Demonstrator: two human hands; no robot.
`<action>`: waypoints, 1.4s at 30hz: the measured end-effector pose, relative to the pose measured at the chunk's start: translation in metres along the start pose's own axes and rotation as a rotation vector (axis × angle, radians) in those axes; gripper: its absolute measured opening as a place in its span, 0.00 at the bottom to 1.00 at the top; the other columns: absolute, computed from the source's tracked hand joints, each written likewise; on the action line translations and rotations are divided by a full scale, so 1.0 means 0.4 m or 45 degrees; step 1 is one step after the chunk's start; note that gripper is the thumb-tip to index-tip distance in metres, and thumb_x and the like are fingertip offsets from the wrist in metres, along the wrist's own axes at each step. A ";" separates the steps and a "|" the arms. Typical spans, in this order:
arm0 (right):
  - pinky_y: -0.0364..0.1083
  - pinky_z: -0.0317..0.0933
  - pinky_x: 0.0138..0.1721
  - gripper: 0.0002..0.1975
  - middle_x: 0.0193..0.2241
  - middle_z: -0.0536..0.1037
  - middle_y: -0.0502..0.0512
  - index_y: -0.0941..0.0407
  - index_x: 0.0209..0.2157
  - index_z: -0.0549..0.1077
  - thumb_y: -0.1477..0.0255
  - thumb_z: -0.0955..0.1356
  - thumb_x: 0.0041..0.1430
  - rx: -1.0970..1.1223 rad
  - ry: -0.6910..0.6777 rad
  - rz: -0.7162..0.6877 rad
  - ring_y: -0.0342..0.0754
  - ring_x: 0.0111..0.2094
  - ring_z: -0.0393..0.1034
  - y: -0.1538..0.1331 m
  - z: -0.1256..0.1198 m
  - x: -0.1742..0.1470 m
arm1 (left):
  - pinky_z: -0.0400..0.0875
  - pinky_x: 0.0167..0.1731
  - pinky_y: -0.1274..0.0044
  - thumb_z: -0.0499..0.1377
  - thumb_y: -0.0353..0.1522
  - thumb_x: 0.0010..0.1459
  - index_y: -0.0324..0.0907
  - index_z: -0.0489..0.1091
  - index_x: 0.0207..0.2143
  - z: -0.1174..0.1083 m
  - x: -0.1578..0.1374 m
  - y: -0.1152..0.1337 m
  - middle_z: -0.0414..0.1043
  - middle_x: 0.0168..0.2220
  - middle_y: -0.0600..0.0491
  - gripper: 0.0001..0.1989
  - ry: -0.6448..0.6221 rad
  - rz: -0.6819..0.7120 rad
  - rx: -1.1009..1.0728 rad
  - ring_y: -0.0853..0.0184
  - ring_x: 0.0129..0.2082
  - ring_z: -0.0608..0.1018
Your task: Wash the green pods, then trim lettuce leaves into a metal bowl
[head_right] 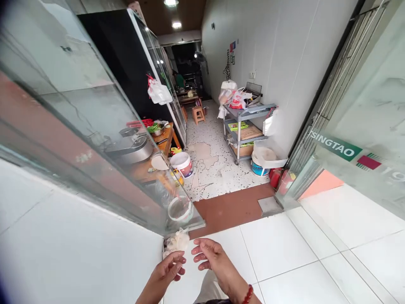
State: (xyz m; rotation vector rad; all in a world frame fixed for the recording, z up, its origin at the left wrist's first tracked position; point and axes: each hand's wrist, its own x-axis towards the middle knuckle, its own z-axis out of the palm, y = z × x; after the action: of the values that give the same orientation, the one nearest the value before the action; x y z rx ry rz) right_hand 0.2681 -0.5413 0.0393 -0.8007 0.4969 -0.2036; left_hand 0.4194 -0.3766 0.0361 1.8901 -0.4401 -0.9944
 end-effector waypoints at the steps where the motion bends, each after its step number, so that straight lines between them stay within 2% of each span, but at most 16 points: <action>1: 0.46 0.64 0.36 0.31 0.38 0.79 0.59 0.55 0.45 0.78 0.45 0.70 0.51 -0.091 -0.006 -0.035 0.48 0.36 0.73 -0.018 -0.002 0.038 | 0.72 0.34 0.69 0.67 0.53 0.42 0.43 0.74 0.44 0.003 0.051 0.008 0.76 0.41 0.44 0.31 -0.014 0.004 -0.004 0.60 0.33 0.78; 4: 0.48 0.64 0.36 0.31 0.38 0.80 0.58 0.53 0.45 0.79 0.44 0.69 0.51 -0.360 -0.042 -0.125 0.50 0.37 0.73 -0.084 -0.014 0.150 | 0.71 0.33 0.70 0.66 0.54 0.41 0.43 0.75 0.44 0.022 0.199 0.072 0.76 0.39 0.44 0.33 -0.115 0.059 -0.005 0.60 0.32 0.78; 8: 0.50 0.64 0.39 0.27 0.38 0.81 0.55 0.50 0.49 0.78 0.47 0.65 0.59 -0.510 -0.179 -0.256 0.48 0.33 0.72 -0.181 -0.047 0.283 | 0.70 0.33 0.71 0.63 0.50 0.50 0.43 0.76 0.42 0.062 0.350 0.217 0.77 0.37 0.45 0.24 -0.292 0.171 0.057 0.60 0.33 0.78; 10: 0.50 0.64 0.40 0.28 0.39 0.81 0.55 0.50 0.50 0.77 0.47 0.65 0.58 -0.518 -0.142 -0.275 0.49 0.34 0.72 -0.224 -0.074 0.338 | 0.70 0.35 0.72 0.63 0.46 0.53 0.43 0.76 0.40 0.081 0.409 0.285 0.78 0.36 0.46 0.19 -0.290 0.183 0.083 0.61 0.34 0.77; 13: 0.52 0.66 0.41 0.30 0.40 0.81 0.57 0.51 0.50 0.78 0.45 0.67 0.56 -0.498 -0.037 -0.196 0.53 0.39 0.73 -0.285 -0.140 0.416 | 0.69 0.36 0.72 0.61 0.43 0.54 0.42 0.75 0.42 0.107 0.501 0.353 0.77 0.35 0.48 0.18 -0.281 0.157 0.056 0.62 0.34 0.77; 15: 0.54 0.67 0.42 0.31 0.41 0.81 0.59 0.51 0.48 0.79 0.43 0.67 0.54 -0.469 0.031 -0.121 0.56 0.42 0.74 -0.331 -0.203 0.475 | 0.69 0.35 0.72 0.62 0.43 0.54 0.40 0.74 0.43 0.121 0.574 0.376 0.76 0.35 0.48 0.19 -0.199 0.101 0.015 0.63 0.33 0.77; 17: 0.54 0.67 0.43 0.31 0.42 0.81 0.61 0.52 0.47 0.79 0.43 0.68 0.52 -0.432 0.074 -0.057 0.58 0.43 0.74 -0.387 -0.274 0.543 | 0.69 0.34 0.72 0.63 0.43 0.52 0.39 0.73 0.43 0.138 0.651 0.390 0.75 0.34 0.49 0.20 -0.048 0.037 -0.044 0.64 0.32 0.77; 21: 0.53 0.67 0.42 0.31 0.42 0.82 0.62 0.52 0.46 0.79 0.44 0.71 0.50 -0.404 0.012 0.045 0.57 0.42 0.75 -0.535 -0.415 0.696 | 0.68 0.33 0.73 0.64 0.45 0.50 0.38 0.74 0.41 0.206 0.802 0.427 0.75 0.33 0.50 0.21 0.264 -0.029 -0.219 0.66 0.30 0.76; 24: 0.52 0.67 0.41 0.30 0.40 0.82 0.62 0.53 0.43 0.80 0.44 0.72 0.48 -0.421 -0.039 0.090 0.55 0.40 0.75 -0.665 -0.491 0.806 | 0.67 0.31 0.74 0.63 0.47 0.51 0.38 0.73 0.37 0.280 0.893 0.488 0.75 0.31 0.50 0.21 0.444 -0.049 -0.384 0.67 0.28 0.75; 27: 0.52 0.66 0.43 0.30 0.40 0.82 0.62 0.54 0.43 0.80 0.45 0.72 0.48 -0.436 -0.121 0.138 0.55 0.41 0.75 -0.775 -0.535 0.907 | 0.67 0.32 0.73 0.64 0.47 0.51 0.37 0.73 0.40 0.334 0.964 0.564 0.75 0.31 0.49 0.23 0.453 -0.047 -0.472 0.67 0.29 0.75; 29: 0.51 0.66 0.43 0.30 0.41 0.82 0.61 0.54 0.44 0.79 0.45 0.72 0.49 -0.426 -0.160 0.162 0.54 0.41 0.75 -0.825 -0.550 0.970 | 0.67 0.31 0.73 0.65 0.47 0.50 0.37 0.72 0.41 0.346 1.006 0.610 0.75 0.32 0.49 0.24 0.438 -0.062 -0.483 0.67 0.28 0.75; 33: 0.50 0.66 0.42 0.29 0.41 0.81 0.60 0.54 0.46 0.79 0.46 0.71 0.52 -0.416 -0.234 0.231 0.53 0.42 0.75 -0.872 -0.558 1.099 | 0.67 0.31 0.74 0.65 0.47 0.51 0.36 0.72 0.40 0.320 1.102 0.668 0.75 0.32 0.49 0.24 0.529 -0.107 -0.558 0.69 0.28 0.75; 37: 0.50 0.66 0.40 0.30 0.40 0.82 0.61 0.55 0.44 0.79 0.46 0.72 0.50 -0.458 -0.313 0.355 0.54 0.41 0.75 -0.893 -0.544 1.259 | 0.67 0.31 0.75 0.65 0.47 0.51 0.37 0.72 0.38 0.260 1.236 0.675 0.75 0.30 0.50 0.23 0.606 -0.148 -0.646 0.70 0.27 0.75; 40: 0.50 0.66 0.41 0.30 0.40 0.81 0.61 0.55 0.44 0.80 0.45 0.71 0.50 -0.490 -0.330 0.369 0.54 0.41 0.75 -0.897 -0.510 1.409 | 0.67 0.29 0.76 0.64 0.46 0.51 0.37 0.73 0.37 0.183 1.373 0.659 0.75 0.30 0.51 0.22 0.601 -0.158 -0.659 0.70 0.26 0.75; 42: 0.50 0.66 0.40 0.30 0.40 0.81 0.61 0.55 0.44 0.80 0.45 0.71 0.50 -0.508 -0.303 0.386 0.53 0.40 0.75 -0.891 -0.471 1.521 | 0.67 0.29 0.76 0.64 0.46 0.51 0.38 0.72 0.36 0.107 1.475 0.652 0.75 0.29 0.52 0.20 0.615 -0.157 -0.636 0.70 0.26 0.75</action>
State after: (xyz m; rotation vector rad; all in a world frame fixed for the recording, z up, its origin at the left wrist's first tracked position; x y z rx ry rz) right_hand 0.7052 -1.1225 -0.0236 -1.1089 0.4315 0.2782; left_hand 0.7706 -0.9164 -0.0205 1.6301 0.1980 -0.6146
